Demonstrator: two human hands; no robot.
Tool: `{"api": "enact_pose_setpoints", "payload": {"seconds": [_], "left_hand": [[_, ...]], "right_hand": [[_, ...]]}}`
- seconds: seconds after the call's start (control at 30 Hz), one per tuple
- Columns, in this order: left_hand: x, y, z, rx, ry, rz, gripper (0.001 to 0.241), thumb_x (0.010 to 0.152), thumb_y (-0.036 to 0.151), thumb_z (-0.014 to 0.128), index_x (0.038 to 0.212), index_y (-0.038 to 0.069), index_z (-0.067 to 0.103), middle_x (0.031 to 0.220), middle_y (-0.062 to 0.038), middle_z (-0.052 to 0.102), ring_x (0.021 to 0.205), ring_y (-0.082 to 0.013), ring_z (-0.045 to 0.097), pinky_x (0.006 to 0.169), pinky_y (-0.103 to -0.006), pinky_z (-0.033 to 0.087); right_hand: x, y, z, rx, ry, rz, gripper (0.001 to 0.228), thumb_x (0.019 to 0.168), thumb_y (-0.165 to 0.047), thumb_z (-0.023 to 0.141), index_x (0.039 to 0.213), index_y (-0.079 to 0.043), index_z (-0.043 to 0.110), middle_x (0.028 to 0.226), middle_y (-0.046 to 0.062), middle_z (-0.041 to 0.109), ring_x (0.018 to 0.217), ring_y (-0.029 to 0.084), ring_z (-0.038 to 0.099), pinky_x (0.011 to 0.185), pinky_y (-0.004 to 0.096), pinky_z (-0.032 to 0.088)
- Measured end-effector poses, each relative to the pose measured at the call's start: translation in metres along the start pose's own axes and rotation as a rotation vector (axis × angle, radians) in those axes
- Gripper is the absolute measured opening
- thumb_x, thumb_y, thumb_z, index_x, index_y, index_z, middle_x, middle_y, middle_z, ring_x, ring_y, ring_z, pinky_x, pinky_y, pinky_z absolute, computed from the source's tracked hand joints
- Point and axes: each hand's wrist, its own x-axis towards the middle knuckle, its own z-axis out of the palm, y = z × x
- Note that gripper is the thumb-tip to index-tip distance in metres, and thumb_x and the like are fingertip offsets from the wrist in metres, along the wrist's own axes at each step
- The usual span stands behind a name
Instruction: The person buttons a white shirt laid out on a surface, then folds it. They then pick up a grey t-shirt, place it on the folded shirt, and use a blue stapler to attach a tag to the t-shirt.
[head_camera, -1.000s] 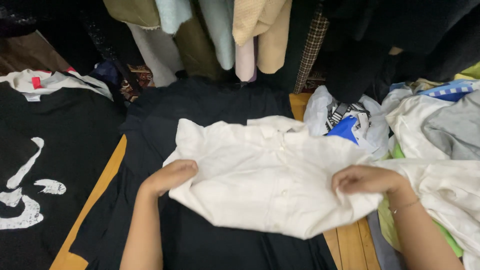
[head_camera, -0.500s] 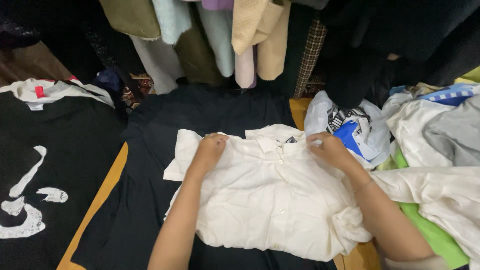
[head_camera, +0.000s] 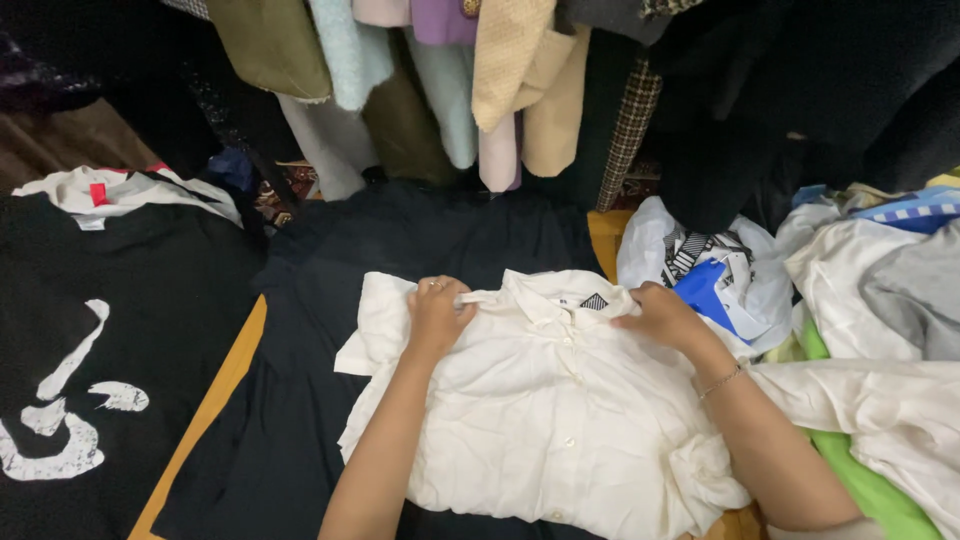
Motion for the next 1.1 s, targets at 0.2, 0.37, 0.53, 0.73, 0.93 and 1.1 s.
{"api": "enact_pose_setpoints", "payload": {"seconds": [0.2, 0.37, 0.53, 0.73, 0.93, 1.1], "left_hand": [[-0.001, -0.005, -0.024, -0.283, -0.064, -0.171, 0.026, 0.088, 0.031, 0.072, 0.1, 0.015, 0.056, 0.091, -0.018, 0.076, 0.107, -0.0292, 0.071, 0.119, -0.0436, 0.028], [-0.005, -0.035, -0.034, -0.572, 0.054, -0.36, 0.014, 0.086, 0.023, 0.07, 0.094, 0.017, 0.06, 0.08, -0.017, 0.069, 0.087, -0.0386, 0.07, 0.084, -0.0463, 0.051], [-0.001, -0.093, -0.05, -0.692, 0.221, -0.231, 0.009, 0.088, 0.02, 0.056, 0.093, 0.012, 0.059, 0.078, -0.016, 0.061, 0.081, -0.0299, 0.062, 0.083, -0.0442, 0.05], [0.013, -0.128, -0.097, -0.605, 0.253, -0.399, 0.015, 0.096, 0.018, 0.058, 0.107, 0.011, 0.065, 0.092, -0.023, 0.067, 0.091, -0.0405, 0.066, 0.085, -0.0501, 0.048], [0.042, -0.143, -0.145, -0.544, 0.352, -0.526, 0.018, 0.097, 0.021, 0.062, 0.114, 0.019, 0.068, 0.099, -0.015, 0.075, 0.1, -0.0351, 0.07, 0.091, -0.0467, 0.052], [0.088, -0.175, -0.125, -0.363, 0.492, -0.436, 0.011, 0.09, 0.025, 0.073, 0.1, 0.027, 0.077, 0.095, -0.006, 0.074, 0.1, -0.0316, 0.068, 0.091, -0.0412, 0.053]], "right_hand": [[0.036, 0.014, 0.009, 0.053, 0.183, -0.237, 0.03, 0.084, -0.019, 0.074, 0.11, -0.005, 0.076, 0.105, 0.022, 0.068, 0.107, 0.042, 0.067, 0.095, 0.048, 0.054], [0.068, -0.005, 0.026, 0.089, 0.311, -0.315, 0.026, 0.081, -0.018, 0.075, 0.105, -0.008, 0.075, 0.103, 0.016, 0.066, 0.104, 0.039, 0.068, 0.093, 0.047, 0.055], [0.065, -0.07, 0.014, 0.225, 0.211, -0.19, 0.016, 0.091, -0.027, 0.065, 0.099, -0.016, 0.073, 0.053, 0.005, 0.066, 0.06, 0.026, 0.073, 0.074, 0.041, 0.059], [0.085, -0.13, 0.02, 0.256, 0.251, -0.239, 0.026, 0.087, -0.019, 0.07, 0.111, -0.011, 0.074, 0.096, 0.021, 0.076, 0.095, 0.042, 0.073, 0.088, 0.049, 0.057], [0.143, -0.167, 0.039, 0.401, 0.244, -0.204, 0.025, 0.094, -0.018, 0.063, 0.117, -0.013, 0.073, 0.078, 0.019, 0.074, 0.073, 0.035, 0.075, 0.079, 0.046, 0.059], [0.178, -0.181, 0.046, 0.512, 0.364, -0.145, 0.027, 0.094, -0.019, 0.066, 0.114, -0.002, 0.072, 0.064, 0.017, 0.071, 0.055, 0.025, 0.071, 0.059, 0.037, 0.059]]}}
